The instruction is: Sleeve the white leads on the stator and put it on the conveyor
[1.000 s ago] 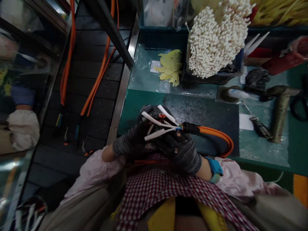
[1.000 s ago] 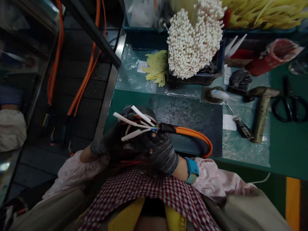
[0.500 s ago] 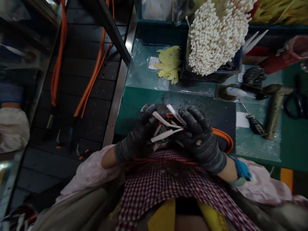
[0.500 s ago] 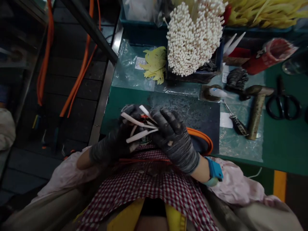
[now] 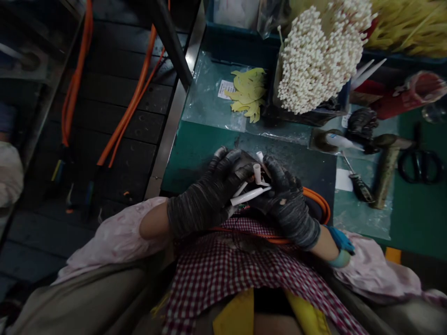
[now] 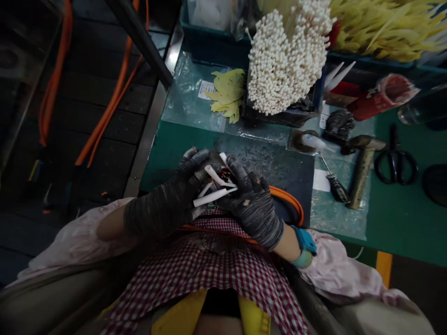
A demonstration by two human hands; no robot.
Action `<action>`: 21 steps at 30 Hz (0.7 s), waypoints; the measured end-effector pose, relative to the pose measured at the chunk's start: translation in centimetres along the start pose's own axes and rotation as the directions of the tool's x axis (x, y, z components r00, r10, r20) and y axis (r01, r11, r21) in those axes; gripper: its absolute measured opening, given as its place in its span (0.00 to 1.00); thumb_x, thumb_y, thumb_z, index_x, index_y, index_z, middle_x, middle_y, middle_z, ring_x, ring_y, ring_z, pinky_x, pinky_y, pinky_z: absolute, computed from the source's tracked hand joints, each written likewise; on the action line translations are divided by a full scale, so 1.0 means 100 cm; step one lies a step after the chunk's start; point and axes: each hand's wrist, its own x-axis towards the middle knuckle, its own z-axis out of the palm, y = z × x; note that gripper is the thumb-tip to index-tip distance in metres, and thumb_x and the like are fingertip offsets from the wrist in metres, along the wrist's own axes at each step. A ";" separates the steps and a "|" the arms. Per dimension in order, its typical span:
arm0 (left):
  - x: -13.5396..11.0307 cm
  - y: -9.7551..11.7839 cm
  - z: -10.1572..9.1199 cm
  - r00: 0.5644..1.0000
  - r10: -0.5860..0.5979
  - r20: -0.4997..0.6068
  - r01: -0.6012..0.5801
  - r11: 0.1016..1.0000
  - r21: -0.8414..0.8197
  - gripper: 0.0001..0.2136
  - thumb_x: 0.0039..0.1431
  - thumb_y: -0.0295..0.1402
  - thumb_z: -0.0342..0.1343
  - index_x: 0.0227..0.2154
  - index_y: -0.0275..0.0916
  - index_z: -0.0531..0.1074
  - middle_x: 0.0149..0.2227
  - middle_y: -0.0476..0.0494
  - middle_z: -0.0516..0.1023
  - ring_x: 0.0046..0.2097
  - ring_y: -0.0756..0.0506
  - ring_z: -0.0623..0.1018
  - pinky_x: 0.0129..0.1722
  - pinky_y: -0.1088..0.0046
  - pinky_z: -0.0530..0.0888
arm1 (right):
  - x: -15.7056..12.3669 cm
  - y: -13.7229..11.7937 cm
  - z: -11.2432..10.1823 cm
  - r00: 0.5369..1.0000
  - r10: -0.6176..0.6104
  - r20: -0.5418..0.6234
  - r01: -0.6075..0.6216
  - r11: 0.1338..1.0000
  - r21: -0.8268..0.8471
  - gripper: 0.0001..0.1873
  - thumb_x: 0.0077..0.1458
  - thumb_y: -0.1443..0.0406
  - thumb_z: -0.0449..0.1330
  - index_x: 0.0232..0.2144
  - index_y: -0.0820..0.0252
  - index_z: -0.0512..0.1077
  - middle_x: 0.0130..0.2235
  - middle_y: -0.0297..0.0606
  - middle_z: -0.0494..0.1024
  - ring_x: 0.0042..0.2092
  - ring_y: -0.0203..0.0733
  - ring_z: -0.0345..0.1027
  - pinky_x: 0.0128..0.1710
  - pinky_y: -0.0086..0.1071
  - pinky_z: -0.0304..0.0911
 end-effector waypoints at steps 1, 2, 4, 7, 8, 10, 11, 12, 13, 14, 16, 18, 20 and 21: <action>-0.001 0.000 0.001 1.000 0.008 -0.023 -0.008 1.000 -0.019 0.46 0.71 0.30 0.59 0.84 0.42 0.40 0.81 0.29 0.61 0.86 0.26 0.49 0.84 0.30 0.50 | -0.001 -0.001 0.000 1.000 0.007 -0.006 -0.007 0.999 -0.042 0.43 0.73 0.53 0.65 0.83 0.43 0.54 0.69 0.47 0.80 0.56 0.65 0.82 0.57 0.58 0.80; -0.002 0.000 0.002 0.998 0.012 -0.061 -0.014 0.999 -0.039 0.47 0.70 0.28 0.58 0.84 0.40 0.37 0.80 0.28 0.61 0.86 0.26 0.50 0.84 0.30 0.50 | -0.002 -0.002 0.000 1.000 0.011 -0.013 -0.012 0.997 -0.078 0.43 0.74 0.54 0.64 0.83 0.41 0.53 0.70 0.46 0.79 0.57 0.65 0.82 0.57 0.58 0.81; -0.005 0.003 0.008 0.989 -0.005 -0.146 -0.008 0.996 -0.086 0.49 0.69 0.27 0.58 0.85 0.41 0.35 0.79 0.28 0.63 0.85 0.27 0.52 0.84 0.30 0.51 | -0.004 -0.004 0.000 1.000 0.004 -0.016 -0.006 0.993 -0.118 0.45 0.74 0.54 0.63 0.84 0.41 0.50 0.71 0.46 0.77 0.58 0.65 0.81 0.56 0.58 0.81; -0.013 0.011 0.028 0.957 -0.146 -0.249 0.107 0.981 -0.163 0.51 0.71 0.39 0.66 0.85 0.50 0.38 0.80 0.29 0.61 0.85 0.26 0.54 0.83 0.29 0.54 | -0.006 -0.005 0.003 1.000 -0.022 0.009 0.023 0.992 -0.123 0.46 0.76 0.54 0.63 0.85 0.43 0.46 0.72 0.47 0.77 0.57 0.64 0.81 0.58 0.59 0.80; -0.017 0.014 0.036 0.936 -0.215 -0.280 0.167 0.969 -0.183 0.53 0.70 0.43 0.70 0.84 0.52 0.39 0.81 0.28 0.58 0.85 0.25 0.53 0.82 0.29 0.56 | -0.006 -0.006 0.004 0.999 -0.027 0.022 0.029 0.993 -0.119 0.45 0.76 0.54 0.63 0.85 0.43 0.47 0.72 0.47 0.77 0.57 0.63 0.81 0.59 0.60 0.79; -0.023 0.020 0.053 0.874 -0.346 -0.342 0.283 0.933 -0.221 0.56 0.65 0.46 0.76 0.83 0.57 0.41 0.83 0.28 0.51 0.85 0.23 0.50 0.80 0.31 0.64 | -0.006 -0.008 0.007 0.999 -0.018 0.030 0.021 0.994 -0.104 0.42 0.75 0.55 0.64 0.83 0.42 0.53 0.71 0.46 0.78 0.59 0.63 0.81 0.63 0.60 0.78; -0.025 0.021 0.061 0.843 -0.393 -0.368 0.320 0.915 -0.244 0.57 0.64 0.45 0.77 0.83 0.58 0.42 0.83 0.29 0.49 0.86 0.24 0.49 0.78 0.34 0.68 | -0.006 -0.009 0.008 1.000 -0.001 0.021 0.003 0.996 -0.088 0.41 0.75 0.54 0.65 0.82 0.42 0.55 0.70 0.47 0.79 0.59 0.63 0.81 0.63 0.60 0.78; -0.026 0.023 0.067 0.819 -0.425 -0.386 0.341 0.901 -0.270 0.56 0.64 0.44 0.77 0.82 0.59 0.43 0.83 0.30 0.49 0.86 0.24 0.48 0.76 0.36 0.72 | -0.006 -0.009 0.008 1.000 0.022 0.012 -0.021 0.998 -0.057 0.41 0.74 0.53 0.65 0.82 0.43 0.57 0.69 0.48 0.80 0.58 0.64 0.82 0.62 0.61 0.79; -0.026 0.023 0.071 0.804 -0.448 -0.390 0.352 0.888 -0.295 0.54 0.65 0.43 0.77 0.82 0.58 0.44 0.83 0.31 0.49 0.86 0.25 0.48 0.74 0.38 0.75 | -0.006 -0.007 0.007 0.999 0.048 0.004 -0.048 0.999 -0.012 0.41 0.74 0.52 0.66 0.81 0.43 0.58 0.69 0.48 0.81 0.58 0.64 0.82 0.61 0.61 0.80; -0.025 0.024 0.073 0.799 -0.460 -0.386 0.355 0.880 -0.314 0.53 0.66 0.43 0.76 0.81 0.57 0.45 0.83 0.31 0.50 0.86 0.26 0.48 0.74 0.39 0.76 | -0.006 -0.004 0.006 0.997 0.073 0.004 -0.074 0.996 0.045 0.41 0.74 0.52 0.66 0.82 0.44 0.58 0.68 0.48 0.81 0.58 0.65 0.83 0.60 0.61 0.81; -0.019 0.024 0.073 0.803 -0.459 -0.379 0.343 0.877 -0.336 0.48 0.68 0.41 0.74 0.80 0.55 0.48 0.82 0.30 0.50 0.85 0.26 0.50 0.75 0.40 0.75 | -0.005 0.006 0.001 0.994 0.098 0.053 -0.106 0.977 0.185 0.42 0.74 0.52 0.67 0.82 0.43 0.58 0.70 0.47 0.80 0.62 0.64 0.82 0.62 0.61 0.81; -0.010 0.025 0.070 0.810 -0.439 -0.389 0.320 0.887 -0.333 0.42 0.70 0.40 0.71 0.78 0.53 0.52 0.82 0.30 0.46 0.85 0.26 0.53 0.76 0.41 0.73 | -0.005 0.019 -0.005 0.989 0.097 0.108 -0.126 0.945 0.302 0.42 0.73 0.53 0.68 0.82 0.40 0.59 0.72 0.43 0.79 0.67 0.63 0.80 0.65 0.61 0.80; 0.001 0.027 0.066 0.809 -0.411 -0.420 0.307 0.905 -0.294 0.38 0.71 0.38 0.69 0.76 0.52 0.55 0.81 0.31 0.47 0.83 0.27 0.55 0.78 0.40 0.70 | -0.004 0.033 -0.011 0.989 0.092 0.120 -0.128 0.930 0.344 0.41 0.72 0.54 0.69 0.80 0.41 0.62 0.72 0.42 0.78 0.69 0.62 0.78 0.67 0.61 0.79; 0.005 0.028 0.064 0.809 -0.400 -0.430 0.311 0.913 -0.264 0.38 0.70 0.37 0.69 0.76 0.52 0.56 0.80 0.31 0.48 0.83 0.26 0.57 0.78 0.39 0.68 | -0.004 0.038 -0.013 0.991 0.077 0.111 -0.111 0.934 0.339 0.40 0.71 0.55 0.70 0.79 0.42 0.65 0.73 0.43 0.78 0.70 0.63 0.78 0.68 0.62 0.79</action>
